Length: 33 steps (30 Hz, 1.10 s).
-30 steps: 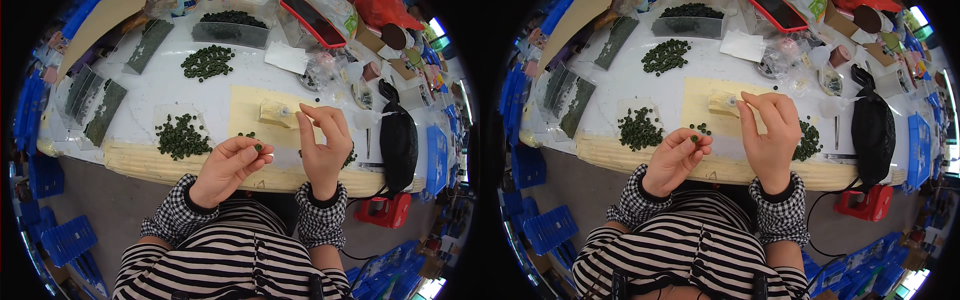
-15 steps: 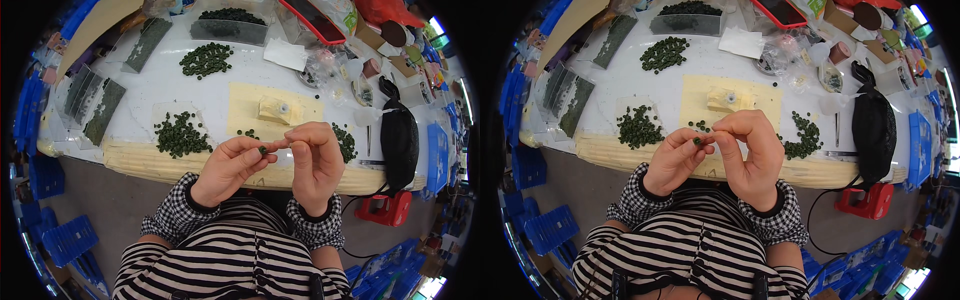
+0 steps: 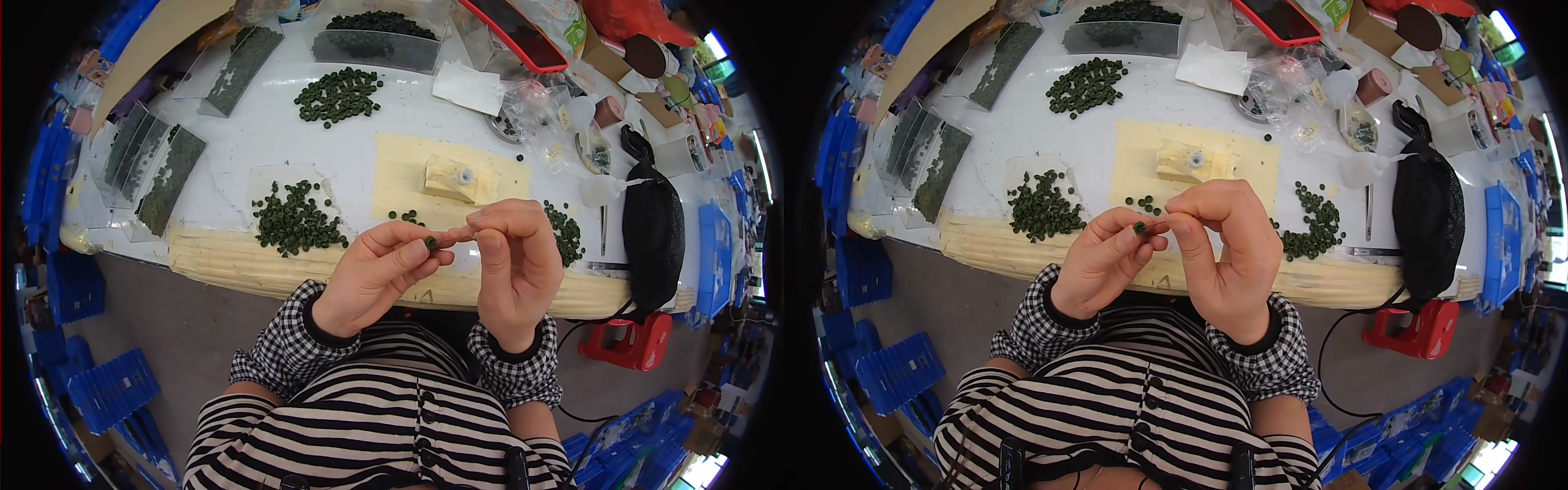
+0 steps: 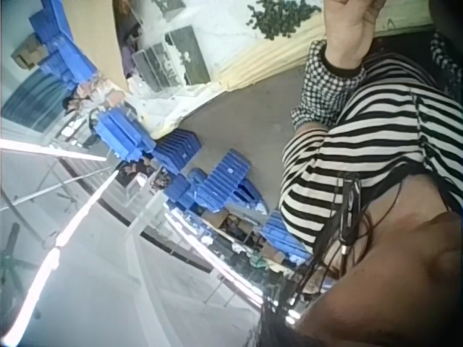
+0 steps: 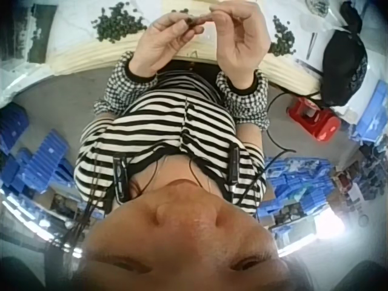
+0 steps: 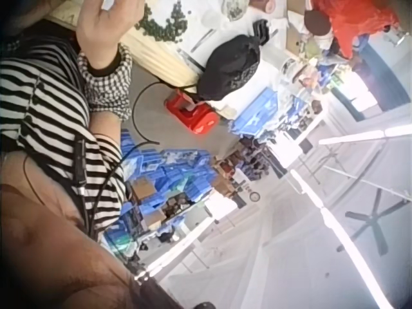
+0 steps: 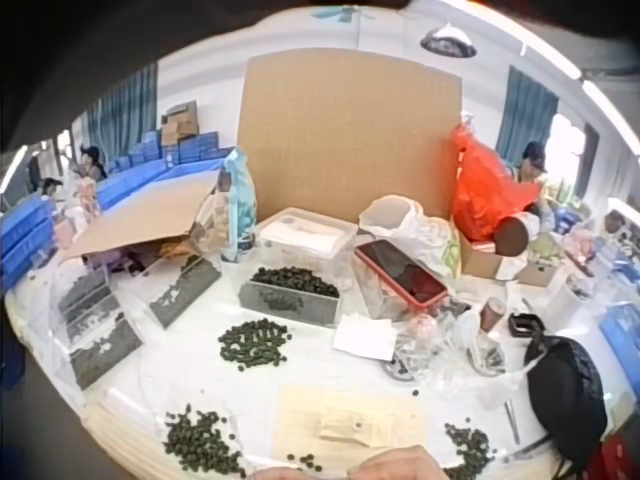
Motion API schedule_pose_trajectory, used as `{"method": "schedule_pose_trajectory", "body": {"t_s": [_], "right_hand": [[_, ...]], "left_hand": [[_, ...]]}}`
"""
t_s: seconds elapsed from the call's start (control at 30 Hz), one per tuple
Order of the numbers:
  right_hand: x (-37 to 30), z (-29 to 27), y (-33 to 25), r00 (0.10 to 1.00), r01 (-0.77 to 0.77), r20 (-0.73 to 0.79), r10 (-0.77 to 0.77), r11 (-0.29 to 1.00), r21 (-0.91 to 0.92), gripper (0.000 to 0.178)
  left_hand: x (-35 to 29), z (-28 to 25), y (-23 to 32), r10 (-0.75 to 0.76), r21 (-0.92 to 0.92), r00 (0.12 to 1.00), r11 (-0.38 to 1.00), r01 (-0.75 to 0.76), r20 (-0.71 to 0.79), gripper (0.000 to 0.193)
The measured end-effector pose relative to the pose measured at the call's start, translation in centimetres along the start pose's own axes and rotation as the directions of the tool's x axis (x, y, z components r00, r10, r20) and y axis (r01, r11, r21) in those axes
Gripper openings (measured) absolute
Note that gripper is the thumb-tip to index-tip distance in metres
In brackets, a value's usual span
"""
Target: Picking up small green components and placing them onto a strip of adhesive material on a workbench.
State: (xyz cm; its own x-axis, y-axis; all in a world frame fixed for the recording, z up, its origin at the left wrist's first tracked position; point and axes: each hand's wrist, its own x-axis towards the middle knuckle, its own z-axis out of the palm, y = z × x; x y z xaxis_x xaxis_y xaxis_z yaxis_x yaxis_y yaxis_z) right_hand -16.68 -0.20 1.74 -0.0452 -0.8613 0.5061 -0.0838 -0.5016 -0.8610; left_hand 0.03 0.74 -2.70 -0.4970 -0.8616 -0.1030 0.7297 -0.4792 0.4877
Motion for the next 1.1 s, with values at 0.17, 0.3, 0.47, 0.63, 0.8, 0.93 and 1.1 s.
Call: {"method": "schedule_pose_trajectory", "body": {"t_s": [0.17, 0.3, 0.47, 0.63, 0.8, 0.93, 1.1], "right_hand": [[1.1, -0.4, 0.5, 0.989, 0.005, -0.145, -0.015, 0.997, -0.073, 0.005], [3.0, -1.3, 2.7, 0.967, 0.184, -0.054, -0.249, 0.830, -0.527, 0.007], [3.1, -0.9, 3.9, 0.970, 0.220, 0.063, -0.236, 0.729, -0.648, 0.012], [2.8, -0.9, 3.6, 0.973, 0.215, 0.078, -0.219, 0.720, -0.659, 0.017], [0.0, -1.0, 0.8, 0.990, 0.143, 0.070, -0.125, 0.895, -0.423, 0.021], [-2.0, -0.6, 0.2, 0.990, 0.088, 0.135, -0.047, 0.945, -0.315, 0.024], [-2.4, -0.4, 0.0, 0.989, 0.071, 0.142, -0.030, 0.954, -0.291, 0.026]], "left_hand": [[-0.1, 0.2, 0.0, 0.095, 0.150, 0.993, 0.985, -0.084, -0.069, 0.019], [-0.2, 0.8, 0.1, 0.343, 0.567, 0.938, 0.784, -0.252, -0.057, 0.017], [-0.2, 0.9, 0.4, 0.452, 0.633, 0.892, 0.682, -0.367, 0.030, 0.022], [-0.2, 0.7, 0.4, 0.486, 0.671, 0.871, 0.622, -0.403, 0.072, 0.021], [-0.2, 0.6, 0.3, 0.505, 0.686, 0.858, 0.592, -0.423, 0.093, 0.021], [-0.1, 0.7, 0.3, 0.504, 0.697, 0.857, 0.577, -0.426, 0.106, 0.020], [0.0, 0.9, 0.2, 0.508, 0.693, 0.852, 0.569, -0.442, 0.126, 0.021]]}}
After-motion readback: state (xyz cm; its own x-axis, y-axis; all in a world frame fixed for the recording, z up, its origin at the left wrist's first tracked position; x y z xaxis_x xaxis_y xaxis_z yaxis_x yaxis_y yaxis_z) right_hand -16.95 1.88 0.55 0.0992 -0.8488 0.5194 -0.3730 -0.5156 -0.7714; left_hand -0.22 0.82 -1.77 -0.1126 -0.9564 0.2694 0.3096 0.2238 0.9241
